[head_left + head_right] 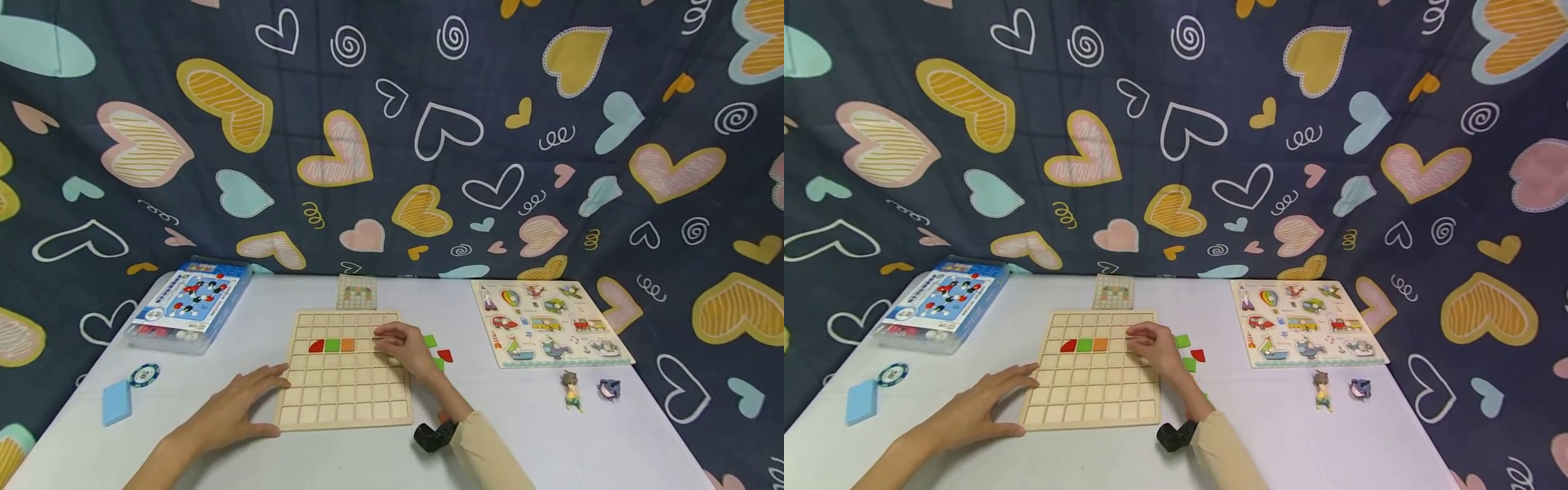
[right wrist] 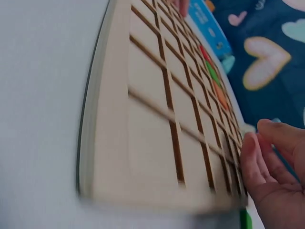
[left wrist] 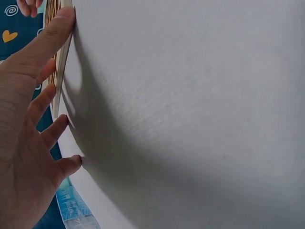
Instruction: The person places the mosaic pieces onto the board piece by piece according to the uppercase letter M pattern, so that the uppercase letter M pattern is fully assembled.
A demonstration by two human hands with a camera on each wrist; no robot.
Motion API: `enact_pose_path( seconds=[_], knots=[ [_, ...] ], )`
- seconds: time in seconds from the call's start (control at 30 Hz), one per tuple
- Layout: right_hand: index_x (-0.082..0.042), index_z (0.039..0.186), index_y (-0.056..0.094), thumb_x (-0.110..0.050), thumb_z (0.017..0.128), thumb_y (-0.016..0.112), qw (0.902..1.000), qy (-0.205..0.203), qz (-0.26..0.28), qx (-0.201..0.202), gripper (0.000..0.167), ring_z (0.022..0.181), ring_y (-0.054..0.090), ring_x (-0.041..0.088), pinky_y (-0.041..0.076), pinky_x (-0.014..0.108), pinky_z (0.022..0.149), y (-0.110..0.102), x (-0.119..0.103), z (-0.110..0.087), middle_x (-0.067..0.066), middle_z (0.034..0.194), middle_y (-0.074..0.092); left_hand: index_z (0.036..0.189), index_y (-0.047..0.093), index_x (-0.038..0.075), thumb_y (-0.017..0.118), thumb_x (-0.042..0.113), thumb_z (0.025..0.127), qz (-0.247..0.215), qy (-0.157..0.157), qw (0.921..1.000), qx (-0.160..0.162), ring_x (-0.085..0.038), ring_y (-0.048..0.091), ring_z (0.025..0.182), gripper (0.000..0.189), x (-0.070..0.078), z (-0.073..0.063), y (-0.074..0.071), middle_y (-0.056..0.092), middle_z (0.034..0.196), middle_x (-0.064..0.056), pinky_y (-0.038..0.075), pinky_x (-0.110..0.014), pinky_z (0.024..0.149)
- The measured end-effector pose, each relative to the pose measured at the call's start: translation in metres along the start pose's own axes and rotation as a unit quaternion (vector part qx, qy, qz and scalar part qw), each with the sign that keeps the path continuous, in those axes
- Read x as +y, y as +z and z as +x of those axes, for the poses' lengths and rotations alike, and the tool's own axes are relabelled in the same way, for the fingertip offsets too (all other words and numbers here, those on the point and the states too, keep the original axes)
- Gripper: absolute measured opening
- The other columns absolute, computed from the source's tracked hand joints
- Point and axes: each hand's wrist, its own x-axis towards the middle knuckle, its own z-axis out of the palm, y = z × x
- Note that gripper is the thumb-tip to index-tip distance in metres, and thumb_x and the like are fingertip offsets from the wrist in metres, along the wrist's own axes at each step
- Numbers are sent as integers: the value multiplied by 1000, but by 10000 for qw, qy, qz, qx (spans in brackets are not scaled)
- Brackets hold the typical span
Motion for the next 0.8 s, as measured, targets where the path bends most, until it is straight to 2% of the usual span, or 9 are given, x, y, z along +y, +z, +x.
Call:
enact_pose_path(
  seconds=[0.17, 0.33, 0.5, 0.63, 0.8],
  knots=[
    [9, 116, 60, 0, 89, 65, 9995, 170, -43, 268, 30, 103, 63, 37, 56, 30, 83, -29, -1, -11, 28, 115, 62, 124, 58, 20, 66, 66, 72, -22, -16, 10000, 2, -42, 42, 129, 70, -1, 0, 0, 45, 144, -9, 32, -74, 94],
    [5, 116, 62, -3, 90, 65, 9962, 440, -387, 649, 28, 99, 65, 31, 55, 23, 79, -59, -5, -25, 25, 115, 63, 125, 58, 21, 66, 65, 72, -21, -38, 10000, 4, -42, 41, 130, 70, -1, 0, -1, 45, 145, -9, 31, -74, 95],
    [3, 117, 62, -5, 91, 64, 9915, 755, -570, 895, 27, 96, 65, 26, 55, 23, 79, -88, -4, -44, 22, 116, 64, 125, 58, 21, 67, 65, 72, -28, -60, 10000, 11, -42, 41, 130, 69, 0, 0, -1, 45, 145, -8, 30, -74, 96],
    [5, 119, 59, -3, 91, 63, 9904, 864, -533, 940, 29, 101, 64, 26, 55, 25, 83, -104, -2, -62, 24, 119, 62, 124, 58, 22, 69, 63, 71, -38, -49, 10000, 30, -41, 41, 130, 68, 0, 0, -1, 45, 145, -8, 31, -73, 96],
    [8, 119, 58, -2, 91, 63, 9900, 864, -574, 956, 30, 100, 64, 24, 55, 22, 80, -114, -1, -87, 25, 117, 62, 124, 58, 22, 70, 62, 70, -32, -31, 10000, 75, -40, 42, 130, 68, 0, -1, 1, 45, 145, -8, 31, -73, 96]
  ],
)
